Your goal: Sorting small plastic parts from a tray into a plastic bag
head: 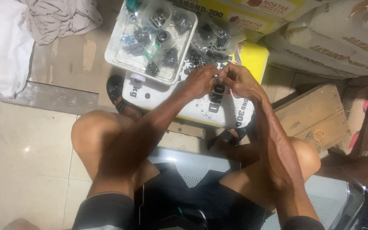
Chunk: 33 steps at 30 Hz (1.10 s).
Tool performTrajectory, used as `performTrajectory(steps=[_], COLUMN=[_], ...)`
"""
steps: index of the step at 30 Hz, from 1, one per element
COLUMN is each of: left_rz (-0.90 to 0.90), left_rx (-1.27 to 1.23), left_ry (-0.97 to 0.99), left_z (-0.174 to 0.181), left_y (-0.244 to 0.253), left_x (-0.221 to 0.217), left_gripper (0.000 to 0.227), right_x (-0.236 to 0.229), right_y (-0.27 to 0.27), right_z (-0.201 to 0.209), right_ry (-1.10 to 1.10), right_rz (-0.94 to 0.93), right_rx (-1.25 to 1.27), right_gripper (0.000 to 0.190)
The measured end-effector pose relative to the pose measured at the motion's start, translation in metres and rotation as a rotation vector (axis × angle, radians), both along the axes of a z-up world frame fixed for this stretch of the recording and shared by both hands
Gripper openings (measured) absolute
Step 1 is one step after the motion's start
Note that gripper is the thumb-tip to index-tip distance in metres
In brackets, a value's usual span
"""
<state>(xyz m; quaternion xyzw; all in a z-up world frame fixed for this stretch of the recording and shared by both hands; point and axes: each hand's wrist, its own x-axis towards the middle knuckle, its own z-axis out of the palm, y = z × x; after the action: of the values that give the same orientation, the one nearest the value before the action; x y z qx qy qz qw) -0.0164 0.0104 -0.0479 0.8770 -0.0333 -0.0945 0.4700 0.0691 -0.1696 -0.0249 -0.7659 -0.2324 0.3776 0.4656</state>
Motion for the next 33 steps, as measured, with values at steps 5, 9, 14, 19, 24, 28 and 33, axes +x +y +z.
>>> performTrajectory(steps=[5,9,14,19,24,28,33], left_rz=[0.030,0.035,0.047,0.071,0.074,0.010,0.035], left_rx=[0.003,0.065,0.047,0.087,0.145,0.109,0.095], left_ry=[-0.094,-0.195,-0.233,-0.269,-0.312,-0.307,-0.228], left_z=[0.019,-0.011,-0.029,-0.009,-0.022,-0.027,-0.026], left_y=[0.006,0.009,-0.006,-0.009,-0.015,-0.016,-0.015], left_x=[0.000,0.014,0.018,0.023,0.029,0.025,0.024], left_gripper=[0.018,0.013,0.015,0.013,0.013,0.013,0.012], right_x=[0.004,0.010,-0.005,-0.004,0.004,-0.002,-0.009], right_y=[-0.001,-0.002,0.001,-0.006,-0.022,-0.017,-0.007], right_z=[0.014,0.014,0.017,0.023,0.024,0.031,0.047], right_ry=[-0.026,-0.205,-0.170,-0.262,-0.153,-0.140,-0.154], right_rz=[-0.054,-0.098,-0.152,-0.272,-0.261,-0.226,-0.170], right_rx=[0.132,0.110,0.152,0.236,0.215,0.191,0.018], right_gripper=[0.012,0.013,0.010,0.013,0.016,0.019,0.021])
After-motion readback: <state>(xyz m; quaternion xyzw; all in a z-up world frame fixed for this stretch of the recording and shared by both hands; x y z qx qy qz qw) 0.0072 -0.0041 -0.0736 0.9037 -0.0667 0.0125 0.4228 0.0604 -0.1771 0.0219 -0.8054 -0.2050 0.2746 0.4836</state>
